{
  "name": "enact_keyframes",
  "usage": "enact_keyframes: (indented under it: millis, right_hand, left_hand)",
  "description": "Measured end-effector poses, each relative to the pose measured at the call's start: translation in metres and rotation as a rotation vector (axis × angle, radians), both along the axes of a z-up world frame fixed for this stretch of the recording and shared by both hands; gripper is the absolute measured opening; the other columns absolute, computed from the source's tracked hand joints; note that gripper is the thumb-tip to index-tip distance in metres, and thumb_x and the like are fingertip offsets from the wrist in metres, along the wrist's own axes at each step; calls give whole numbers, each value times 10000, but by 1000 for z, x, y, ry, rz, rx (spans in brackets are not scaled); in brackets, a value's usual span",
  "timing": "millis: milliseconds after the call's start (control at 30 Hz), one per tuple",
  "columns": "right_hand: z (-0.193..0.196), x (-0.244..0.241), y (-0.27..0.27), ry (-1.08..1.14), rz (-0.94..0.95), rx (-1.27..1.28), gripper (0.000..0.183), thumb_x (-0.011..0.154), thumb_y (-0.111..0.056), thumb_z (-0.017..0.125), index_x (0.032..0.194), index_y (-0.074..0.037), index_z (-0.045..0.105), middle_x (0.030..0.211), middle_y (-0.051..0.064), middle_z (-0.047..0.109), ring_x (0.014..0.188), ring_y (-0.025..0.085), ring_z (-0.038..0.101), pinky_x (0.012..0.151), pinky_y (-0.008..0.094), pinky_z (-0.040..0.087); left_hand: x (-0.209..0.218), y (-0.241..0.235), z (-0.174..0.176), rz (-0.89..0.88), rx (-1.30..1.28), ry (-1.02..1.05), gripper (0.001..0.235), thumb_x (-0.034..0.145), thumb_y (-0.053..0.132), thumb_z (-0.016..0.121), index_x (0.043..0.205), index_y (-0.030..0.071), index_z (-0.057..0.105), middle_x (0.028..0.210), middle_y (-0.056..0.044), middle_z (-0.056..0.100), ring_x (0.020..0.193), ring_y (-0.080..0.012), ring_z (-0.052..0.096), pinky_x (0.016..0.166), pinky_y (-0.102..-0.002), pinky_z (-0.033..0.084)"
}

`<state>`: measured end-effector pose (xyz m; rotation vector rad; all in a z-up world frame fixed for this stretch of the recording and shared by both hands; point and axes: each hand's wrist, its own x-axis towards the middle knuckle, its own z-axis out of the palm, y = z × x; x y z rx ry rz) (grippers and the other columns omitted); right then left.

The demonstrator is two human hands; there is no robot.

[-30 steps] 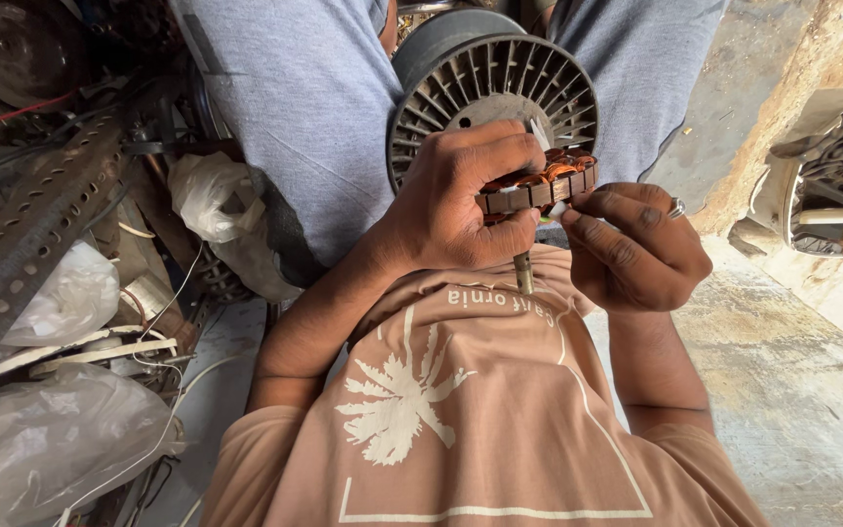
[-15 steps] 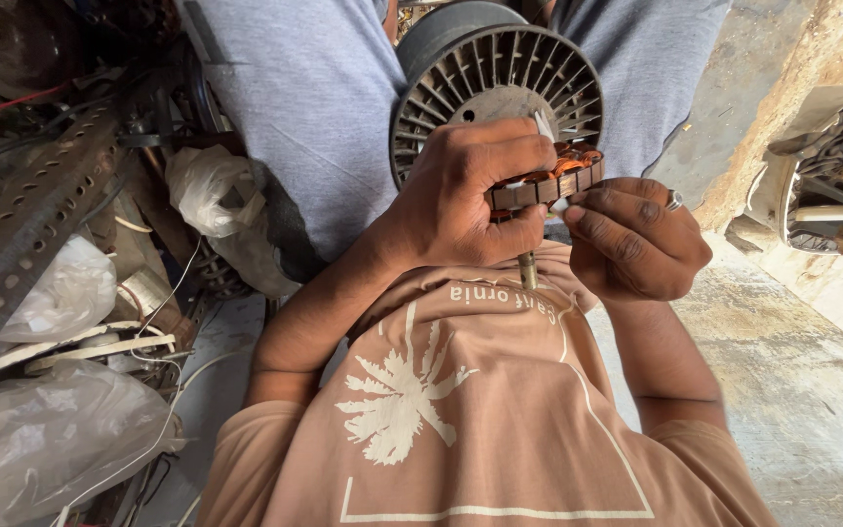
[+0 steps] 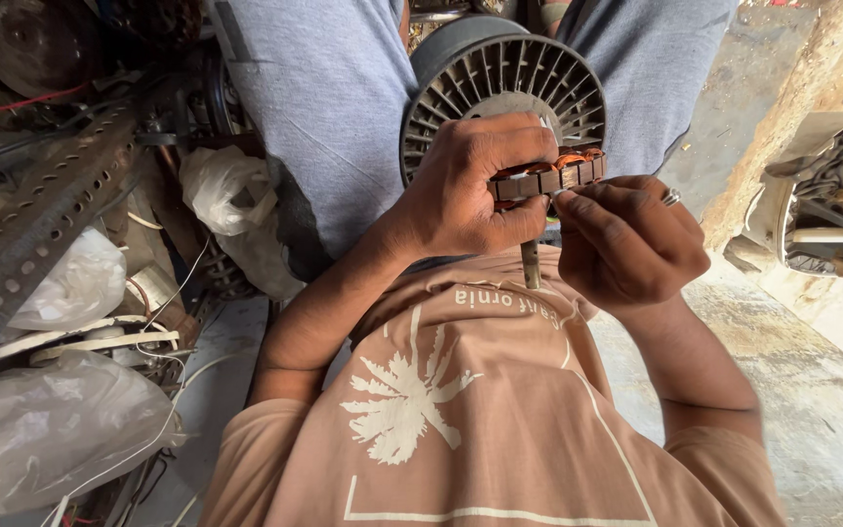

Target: The person manipulates the copper windings and wires of a fan motor stator by hand, turning the assembly and touching various electrical components.

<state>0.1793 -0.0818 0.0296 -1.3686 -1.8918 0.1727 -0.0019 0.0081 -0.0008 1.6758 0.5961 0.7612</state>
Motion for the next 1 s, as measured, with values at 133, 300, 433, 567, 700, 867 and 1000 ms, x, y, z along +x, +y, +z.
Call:
enact_keyframes:
  millis: [133,300,433,567,700,867,1000]
  right_hand:
    - [11,8,-3,-84,64,-97,163,873,101,834,1017,31,803,866,132,711,744,228,698,589,300,484]
    - [-1,20,4,272,79,-166,174,858,-13,886,962,25,752,893,151,684,898,247,687,702,320,540]
    - [-13,14,0,592,-6,-219,213,807,-104,850,844,22,683,949,148,658,1022,297,685,942,405,561]
    - [-20,6,-5,788,-89,-301,267,829,-146,848,802,29,648,1001,131,667,1061,312,711,962,407,617]
    - [-25,7,-19,752,-91,-345,257,909,-104,905,902,51,699,1024,133,666,1073,285,715,975,371,616]
    - [-41,16,-20,805,17,-258,192,858,-116,858,843,5,710,975,136,691,996,284,726,941,390,623]
    - [-46,9,-26,802,-23,-211,189,877,-116,845,846,20,717,971,125,663,1002,278,713,946,415,624]
  left_hand:
    - [1,-1,1,4,-11,31,190,812,146,695,940,37,608,763,-48,536,662,-195,572,608,-368,457]
    - [-3,1,6,-4,-33,2,263,861,207,719,1003,28,589,813,-67,551,669,-208,595,623,-357,486]
    - [-3,-2,1,-10,0,-24,366,906,285,755,1076,5,592,873,-84,589,750,-232,635,655,-351,520]
    - [-3,-8,-4,26,92,64,374,909,322,756,1085,22,618,938,-98,618,756,-232,671,689,-355,558]
    - [-3,-14,-12,46,246,86,387,942,322,746,1122,-3,636,943,-111,630,788,-257,662,684,-372,565]
    - [-4,-18,-15,21,368,71,424,993,382,722,1112,-15,635,941,-114,631,773,-247,667,693,-392,577]
    - [-5,-16,-16,-7,463,80,427,1029,394,702,1109,-18,628,957,-120,639,775,-247,664,675,-387,564]
